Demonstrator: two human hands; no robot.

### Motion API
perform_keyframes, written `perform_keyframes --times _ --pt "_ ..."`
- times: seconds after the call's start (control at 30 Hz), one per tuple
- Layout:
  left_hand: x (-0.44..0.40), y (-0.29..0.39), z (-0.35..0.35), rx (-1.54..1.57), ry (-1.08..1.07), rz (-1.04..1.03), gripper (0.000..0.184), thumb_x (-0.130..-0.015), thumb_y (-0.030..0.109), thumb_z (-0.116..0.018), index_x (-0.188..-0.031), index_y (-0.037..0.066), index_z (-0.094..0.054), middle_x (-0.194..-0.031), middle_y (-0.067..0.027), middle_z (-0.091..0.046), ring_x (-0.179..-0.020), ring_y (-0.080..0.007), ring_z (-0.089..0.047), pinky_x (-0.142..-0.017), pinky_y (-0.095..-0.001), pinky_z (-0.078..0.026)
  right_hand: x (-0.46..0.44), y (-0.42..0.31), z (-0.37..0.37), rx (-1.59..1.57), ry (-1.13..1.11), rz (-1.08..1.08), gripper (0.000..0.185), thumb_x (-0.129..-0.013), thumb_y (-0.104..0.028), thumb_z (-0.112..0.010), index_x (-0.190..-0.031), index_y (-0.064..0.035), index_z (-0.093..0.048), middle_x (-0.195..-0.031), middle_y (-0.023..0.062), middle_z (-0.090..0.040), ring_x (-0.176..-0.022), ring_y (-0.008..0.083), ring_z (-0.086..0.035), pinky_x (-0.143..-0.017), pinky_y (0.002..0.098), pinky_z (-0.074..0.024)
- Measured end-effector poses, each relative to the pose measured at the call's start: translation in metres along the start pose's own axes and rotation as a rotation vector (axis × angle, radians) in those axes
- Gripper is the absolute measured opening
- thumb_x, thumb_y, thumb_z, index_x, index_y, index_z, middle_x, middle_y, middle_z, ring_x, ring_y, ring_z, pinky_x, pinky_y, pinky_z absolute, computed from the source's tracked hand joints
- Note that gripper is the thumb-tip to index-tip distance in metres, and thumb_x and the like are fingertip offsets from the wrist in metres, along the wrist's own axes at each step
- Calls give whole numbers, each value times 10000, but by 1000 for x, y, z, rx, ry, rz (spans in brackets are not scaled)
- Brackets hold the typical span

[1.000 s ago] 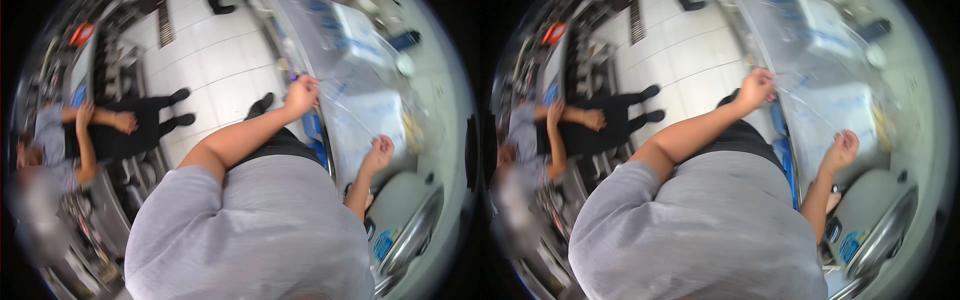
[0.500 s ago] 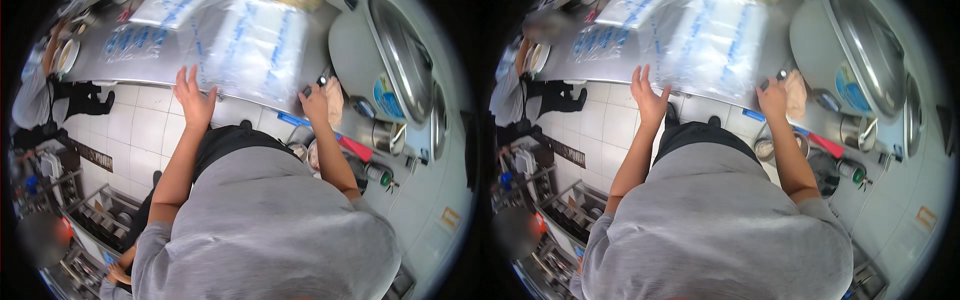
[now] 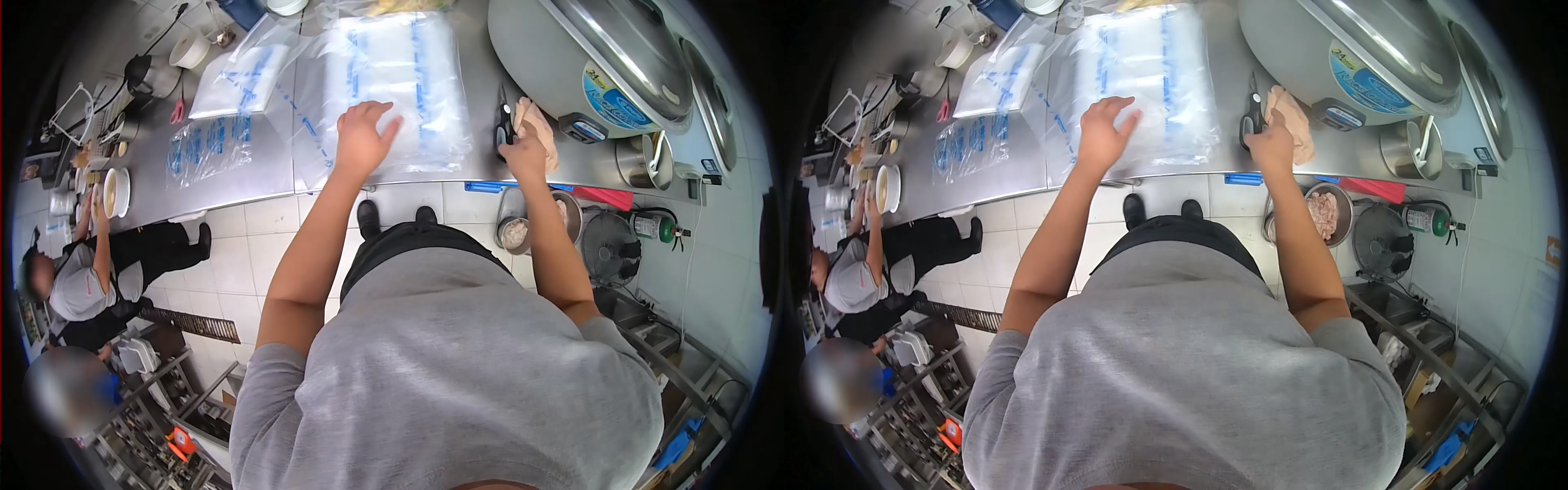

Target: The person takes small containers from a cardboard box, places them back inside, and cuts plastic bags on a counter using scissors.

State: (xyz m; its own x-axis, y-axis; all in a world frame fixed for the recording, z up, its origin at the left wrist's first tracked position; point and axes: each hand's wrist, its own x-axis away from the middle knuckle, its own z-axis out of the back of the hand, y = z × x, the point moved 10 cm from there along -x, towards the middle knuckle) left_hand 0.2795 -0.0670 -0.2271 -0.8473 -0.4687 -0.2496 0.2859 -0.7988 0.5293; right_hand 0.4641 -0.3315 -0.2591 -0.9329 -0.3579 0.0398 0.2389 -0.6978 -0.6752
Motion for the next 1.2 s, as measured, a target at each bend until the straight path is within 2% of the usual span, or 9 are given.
perform_keyframes --times 0.1,0.3,0.4,0.67,0.73,0.83,1.0,1.1,1.2 --pt "-22 -29 -11 -6 -115 6 337 -858 171 -621 -1193 140 -636 -1335 -120 -527 -1161 -331 -507 -949 -423 -436 24 24 10 -305 -88 -191 718 -705 -56 -679 -1370 38 -422 -892 137 -694 -796 158 -639 -718 265 -502" --pt "-17 -38 -65 -260 -360 -42 653 -829 516 -638 -1407 265 -467 -1529 -157 -267 -1422 -399 -196 -1065 -683 -184 86 80 -33 -1014 -95 -439 563 -818 21 -620 -1340 58 -410 -1047 164 -649 -917 189 -628 -901 293 -465" --pt "-14 -32 -53 -222 -258 -3 650 -821 489 -657 -1393 238 -478 -1499 -149 -320 -1412 -369 -234 -1093 -650 -163 107 52 -48 -1420 -208 -461 462 -831 16 -616 -1269 27 -470 -1060 151 -645 -957 207 -626 -900 320 -485" --pt "2 -23 -43 21 -277 -12 211 -869 301 -634 -952 116 -694 -1052 -86 -665 -1063 -279 -566 -1090 -598 -211 143 -19 -65 -1323 -455 -384 567 -798 -100 -739 -1293 -86 -462 -972 35 -609 -941 150 -573 -845 292 -438" --pt "-3 -30 -40 103 -246 82 210 -887 285 -615 -910 94 -699 -946 -86 -691 -962 -278 -611 -1086 -583 -226 144 -34 -73 -1132 -614 -287 801 -739 -456 -798 -1346 -96 -420 -968 26 -591 -947 137 -557 -852 275 -409" --pt "-7 -31 -29 185 -244 190 229 -907 286 -593 -914 82 -697 -891 -90 -697 -902 -281 -633 -1084 -567 -236 140 -60 -91 -1072 -877 -146 1027 -655 -840 -577 -1344 -92 -431 -1007 35 -568 -962 144 -539 -851 286 -399" --pt "-14 -21 -3 185 -96 190 228 -919 281 -582 -914 84 -696 -918 -84 -700 -914 -279 -635 -1088 -554 -237 146 -99 -102 -1179 -1341 -159 960 -659 -836 -584 -1254 -96 -444 -939 65 -589 -844 203 -629 -744 280 -452" --pt "-10 -13 3 98 -44 143 200 -911 263 -597 -918 92 -700 -916 -66 -694 -942 -282 -622 -1098 -557 -211 147 -103 -116 -1220 -1349 -269 919 -678 -840 -550 -1246 -126 -446 -871 58 -560 -833 238 -610 -782 335 -444" --pt "2 1 8 12 -28 100 158 -883 230 -628 -919 97 -705 -915 -59 -689 -972 -262 -610 -1105 -554 -198 133 -99 -122 -1222 -1223 -325 690 -846 -666 -546 -1207 -83 -472 -849 71 -558 -768 226 -605 -718 342 -470"
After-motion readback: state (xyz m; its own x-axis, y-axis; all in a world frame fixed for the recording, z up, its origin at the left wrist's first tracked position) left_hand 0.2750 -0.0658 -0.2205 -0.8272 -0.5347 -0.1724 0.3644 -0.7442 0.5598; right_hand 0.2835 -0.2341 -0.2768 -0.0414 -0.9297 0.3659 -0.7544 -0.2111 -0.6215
